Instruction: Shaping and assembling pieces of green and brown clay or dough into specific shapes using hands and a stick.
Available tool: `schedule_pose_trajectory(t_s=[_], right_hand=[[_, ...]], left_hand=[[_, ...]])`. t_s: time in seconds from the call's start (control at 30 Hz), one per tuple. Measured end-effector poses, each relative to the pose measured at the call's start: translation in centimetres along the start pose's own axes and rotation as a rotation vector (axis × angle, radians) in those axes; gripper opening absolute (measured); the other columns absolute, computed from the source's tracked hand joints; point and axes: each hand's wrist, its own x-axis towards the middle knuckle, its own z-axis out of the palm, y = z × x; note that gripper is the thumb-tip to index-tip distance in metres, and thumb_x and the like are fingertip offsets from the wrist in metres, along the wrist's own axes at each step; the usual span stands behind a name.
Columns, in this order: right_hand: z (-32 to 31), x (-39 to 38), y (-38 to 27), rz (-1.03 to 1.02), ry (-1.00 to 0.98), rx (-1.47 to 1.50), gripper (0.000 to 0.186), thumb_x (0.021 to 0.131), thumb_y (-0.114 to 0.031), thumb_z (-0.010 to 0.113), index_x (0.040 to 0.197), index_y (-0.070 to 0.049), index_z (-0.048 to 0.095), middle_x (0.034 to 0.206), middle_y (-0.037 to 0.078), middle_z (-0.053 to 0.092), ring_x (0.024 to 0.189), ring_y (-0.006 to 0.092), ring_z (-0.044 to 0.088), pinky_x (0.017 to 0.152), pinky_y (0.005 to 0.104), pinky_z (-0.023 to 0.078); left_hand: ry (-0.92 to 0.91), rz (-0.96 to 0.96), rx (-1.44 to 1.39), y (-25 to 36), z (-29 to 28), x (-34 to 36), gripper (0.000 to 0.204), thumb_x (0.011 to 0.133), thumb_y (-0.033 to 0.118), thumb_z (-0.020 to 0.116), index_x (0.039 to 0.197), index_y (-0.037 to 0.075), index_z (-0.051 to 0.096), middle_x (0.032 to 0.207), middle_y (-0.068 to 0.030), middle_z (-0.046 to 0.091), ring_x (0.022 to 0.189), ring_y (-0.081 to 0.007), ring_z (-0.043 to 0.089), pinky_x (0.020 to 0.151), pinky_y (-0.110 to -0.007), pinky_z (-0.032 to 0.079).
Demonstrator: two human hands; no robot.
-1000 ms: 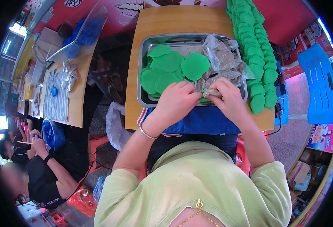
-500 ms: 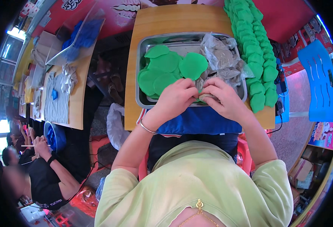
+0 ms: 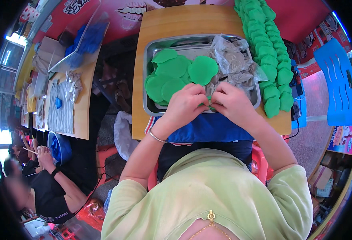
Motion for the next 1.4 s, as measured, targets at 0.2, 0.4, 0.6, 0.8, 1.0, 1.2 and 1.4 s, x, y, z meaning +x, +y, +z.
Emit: schedule_pose_trajectory(t_s=[0.2,0.4,0.6,0.8,1.0,1.2,1.4], right_hand=[[1.2,0.4,-0.7,0.025,0.0,-0.163,0.015,0.068,-0.007,0.067,0.077,-0.003,0.056,0.081,0.012,0.049,0.075,0.0291,0.056,0.064,0.0392,0.047],[-0.1,0.6,0.8,-0.021,-0.109,0.122,0.013,0.068,0.0,0.065,0.079,-0.001,0.058,0.088,0.011,0.054,0.08,0.0311,0.056,0.069,0.038,0.048],[0.5,0.3,1.0,0.002,-0.055,0.058,0.016,0.07,-0.001,0.064,0.084,0.0,0.056,0.087,0.013,0.056,0.082,0.0323,0.058,0.069,0.0381,0.047],[0.8,0.7,1.0,0.272,-0.076,0.228,0.023,0.07,-0.002,0.066,0.089,-0.003,0.053,0.083,0.014,0.057,0.079,0.0339,0.058,0.068,0.0386,0.047],[0.9,0.7,1.2,0.102,-0.057,0.068,0.024,0.069,-0.006,0.068,0.087,-0.003,0.052,0.083,0.013,0.057,0.081,0.0333,0.057,0.07,0.0397,0.046],[1.2,0.6,0.6,0.084,0.014,-0.09,0.025,0.067,-0.006,0.067,0.088,-0.004,0.052,0.083,0.013,0.057,0.081,0.0339,0.057,0.069,0.0406,0.045],[0.3,0.9,0.1,0.268,-0.015,0.23,0.017,0.075,-0.005,0.063,0.088,-0.002,0.052,0.076,0.013,0.056,0.069,0.023,0.058,0.063,0.0325,0.046]], left_hand=[[0.021,0.018,0.03,0.1,0.5,-0.2,0.009,0.068,0.009,0.068,0.073,0.009,0.061,0.081,-0.0031,0.054,0.084,-0.0233,0.055,0.067,-0.036,0.048],[0.066,-0.044,0.062,0.1,0.4,-0.6,0.01,0.068,0.005,0.069,0.075,0.007,0.062,0.083,-0.0046,0.058,0.079,-0.0249,0.058,0.065,-0.035,0.048],[0.118,0.048,0.019,0.3,0.8,-0.5,0.01,0.07,0.003,0.066,0.078,0.006,0.062,0.084,-0.0057,0.058,0.078,-0.0252,0.059,0.064,-0.034,0.048],[0.155,0.059,0.017,0.1,0.9,-0.6,0.014,0.07,0.002,0.066,0.083,0.004,0.062,0.086,-0.0096,0.058,0.078,-0.0272,0.058,0.065,-0.036,0.048],[0.245,0.053,-0.078,-0.7,1.1,-1.1,0.016,0.072,0.0,0.067,0.087,0.002,0.062,0.084,-0.0109,0.058,0.077,-0.0289,0.058,0.067,-0.036,0.048],[0.237,0.042,-0.219,-1.3,1.5,-0.9,0.016,0.075,-0.001,0.064,0.09,0.002,0.059,0.087,-0.0118,0.06,0.081,-0.0276,0.059,0.072,-0.032,0.047],[0.062,-0.333,-0.726,-1.2,1.5,-0.7,0.018,0.085,0.001,0.06,0.101,0.001,0.053,0.096,-0.0052,0.059,0.091,-0.0123,0.057,0.081,-0.025,0.045]])
